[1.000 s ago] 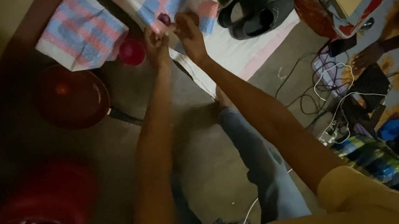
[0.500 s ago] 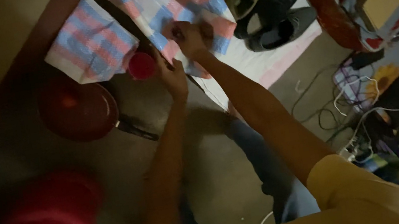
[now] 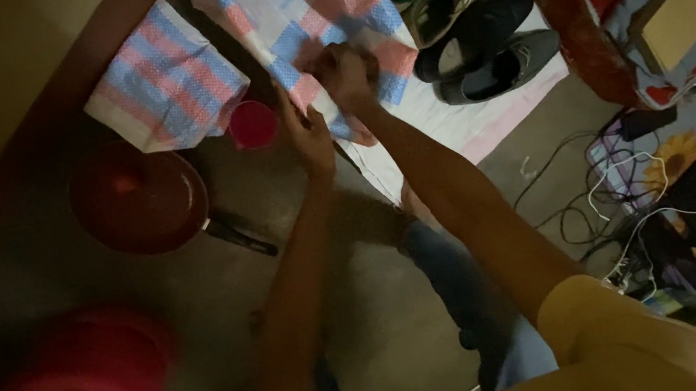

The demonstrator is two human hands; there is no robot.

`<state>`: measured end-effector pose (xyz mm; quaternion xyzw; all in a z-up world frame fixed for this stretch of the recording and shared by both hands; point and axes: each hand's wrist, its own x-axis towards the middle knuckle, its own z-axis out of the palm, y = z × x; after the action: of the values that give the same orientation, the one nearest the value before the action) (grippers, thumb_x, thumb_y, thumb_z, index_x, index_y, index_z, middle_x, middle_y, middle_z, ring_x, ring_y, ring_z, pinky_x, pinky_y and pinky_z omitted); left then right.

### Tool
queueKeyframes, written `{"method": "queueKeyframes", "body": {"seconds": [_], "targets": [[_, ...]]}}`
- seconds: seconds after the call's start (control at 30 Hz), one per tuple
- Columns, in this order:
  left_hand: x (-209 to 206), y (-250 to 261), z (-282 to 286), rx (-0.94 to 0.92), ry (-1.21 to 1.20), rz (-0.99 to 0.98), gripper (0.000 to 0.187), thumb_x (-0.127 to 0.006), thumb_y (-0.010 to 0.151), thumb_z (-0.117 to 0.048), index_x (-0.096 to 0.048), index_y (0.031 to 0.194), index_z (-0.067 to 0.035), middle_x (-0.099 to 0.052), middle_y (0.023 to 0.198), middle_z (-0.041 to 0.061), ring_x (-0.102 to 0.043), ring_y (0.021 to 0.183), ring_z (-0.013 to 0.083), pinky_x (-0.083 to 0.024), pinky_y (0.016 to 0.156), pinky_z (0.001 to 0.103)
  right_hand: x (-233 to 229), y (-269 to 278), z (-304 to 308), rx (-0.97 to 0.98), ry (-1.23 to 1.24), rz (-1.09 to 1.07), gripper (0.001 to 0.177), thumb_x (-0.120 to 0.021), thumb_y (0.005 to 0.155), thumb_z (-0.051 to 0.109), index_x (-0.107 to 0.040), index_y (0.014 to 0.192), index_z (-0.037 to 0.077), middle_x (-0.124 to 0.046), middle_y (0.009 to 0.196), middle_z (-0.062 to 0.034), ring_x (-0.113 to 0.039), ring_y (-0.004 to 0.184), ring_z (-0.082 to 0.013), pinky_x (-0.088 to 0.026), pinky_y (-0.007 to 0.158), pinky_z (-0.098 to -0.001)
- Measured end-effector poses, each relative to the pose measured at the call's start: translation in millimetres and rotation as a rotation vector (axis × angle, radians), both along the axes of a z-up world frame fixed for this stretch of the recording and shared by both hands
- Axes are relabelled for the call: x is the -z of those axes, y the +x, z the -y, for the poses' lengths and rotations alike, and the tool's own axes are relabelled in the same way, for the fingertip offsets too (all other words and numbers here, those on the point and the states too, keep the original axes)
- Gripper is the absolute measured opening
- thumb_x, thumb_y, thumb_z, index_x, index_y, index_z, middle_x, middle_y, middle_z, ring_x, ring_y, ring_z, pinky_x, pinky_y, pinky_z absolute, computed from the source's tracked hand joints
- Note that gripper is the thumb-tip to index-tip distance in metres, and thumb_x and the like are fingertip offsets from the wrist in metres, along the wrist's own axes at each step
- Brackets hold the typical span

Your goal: Transferring tomatoes and eggs from a cloth on the floor into a pan.

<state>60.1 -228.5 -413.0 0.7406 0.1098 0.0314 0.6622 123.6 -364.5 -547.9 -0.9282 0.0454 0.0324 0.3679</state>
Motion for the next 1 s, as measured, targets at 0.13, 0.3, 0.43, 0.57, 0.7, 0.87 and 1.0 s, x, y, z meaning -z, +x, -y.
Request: {"method": "queueKeyframes", "body": {"seconds": [0.13,0.3,0.43,0.57,0.7,0.87,1.0], "targets": [[10.7,-1.1,1.9,0.033,0.072,-0.003,0.063,-0.054,0.109,0.001,-0.026,0.164,-0.001,-0.033,0.169,0.02,-0.036,0.156,0.0314,-0.03,0.126,0.037,-34.4,5.2,-3.6,0.056,0.123,-0.008,0.017,-0.071,0.085,0.02,-0.068,0.095,0.006,-0.071,0.095,-0.0178,-0.068,0.087,-0.0359,-0.054,0.076,-0.0437],[0.1,-6.0,-9.0,0.071,-0.086,-0.023,0.069,-0.049,0.103,0.003,-0.021,0.166,-0.003,-0.034,0.169,0.017,-0.045,0.147,0.0252,-0.036,0.119,0.033,5.1,2.3,1.8,-0.161,0.043,0.028,0.014,-0.073,0.09,0.024,-0.073,0.094,0.011,-0.072,0.101,-0.0147,-0.066,0.097,-0.0387,-0.055,0.087,-0.0467],[-2.9,-13.1,-16.5,0.041,-0.072,-0.05,0.069,-0.049,0.104,0.003,-0.021,0.167,-0.003,-0.033,0.17,0.015,-0.048,0.138,0.0217,-0.04,0.113,0.031,-21.4,10.3,-6.0,-0.179,0.0,-0.205,0.03,-0.074,0.09,0.031,-0.069,0.101,0.005,-0.067,0.104,-0.0207,-0.063,0.097,-0.0411,-0.052,0.085,-0.0498],[3.9,-15.1,-12.9,0.001,-0.119,-0.117,0.069,-0.048,0.102,0.001,-0.024,0.167,-0.003,-0.041,0.164,0.016,-0.051,0.125,0.0212,-0.044,0.104,0.03,37.9,14.4,-8.0,-0.271,-0.388,-0.051,0.041,-0.071,0.079,0.026,-0.066,0.113,0.004,-0.062,0.116,-0.0193,-0.06,0.103,-0.0414,-0.052,0.084,-0.0476],[8.1,-12.3,-4.6,0.019,0.035,0.024,0.064,-0.052,0.105,0.0,-0.029,0.165,-0.001,-0.044,0.163,0.019,-0.05,0.144,0.0272,-0.04,0.118,0.034,39.3,24.9,-4.4,-0.409,-0.622,-0.058,0.056,-0.071,0.076,0.032,-0.056,0.121,0.003,-0.061,0.117,-0.0158,-0.061,0.106,-0.0352,-0.053,0.09,-0.0493],[26.4,-7.3,9.3,-0.027,-0.001,0.057,0.065,-0.054,0.102,-0.002,-0.031,0.163,-0.001,-0.042,0.163,0.022,-0.047,0.146,0.0294,-0.038,0.12,0.037,89.6,15.4,5.5,-0.286,-0.532,-0.188,0.06,-0.067,0.09,0.034,-0.053,0.133,-0.004,-0.064,0.11,-0.0229,-0.065,0.093,-0.0397,-0.056,0.074,-0.0518],[22.8,-1.8,13.2,-0.017,0.108,-0.023,0.066,-0.058,0.102,-0.004,-0.032,0.163,-0.001,-0.048,0.157,0.019,-0.054,0.134,0.0273,-0.045,0.113,0.037,52.0,16.3,-1.0,-0.042,-0.406,-0.252,0.026,-0.058,0.106,0.033,-0.06,0.117,0.009,-0.069,0.101,-0.0213,-0.069,0.083,-0.0409,-0.054,0.074,-0.0564]]}}
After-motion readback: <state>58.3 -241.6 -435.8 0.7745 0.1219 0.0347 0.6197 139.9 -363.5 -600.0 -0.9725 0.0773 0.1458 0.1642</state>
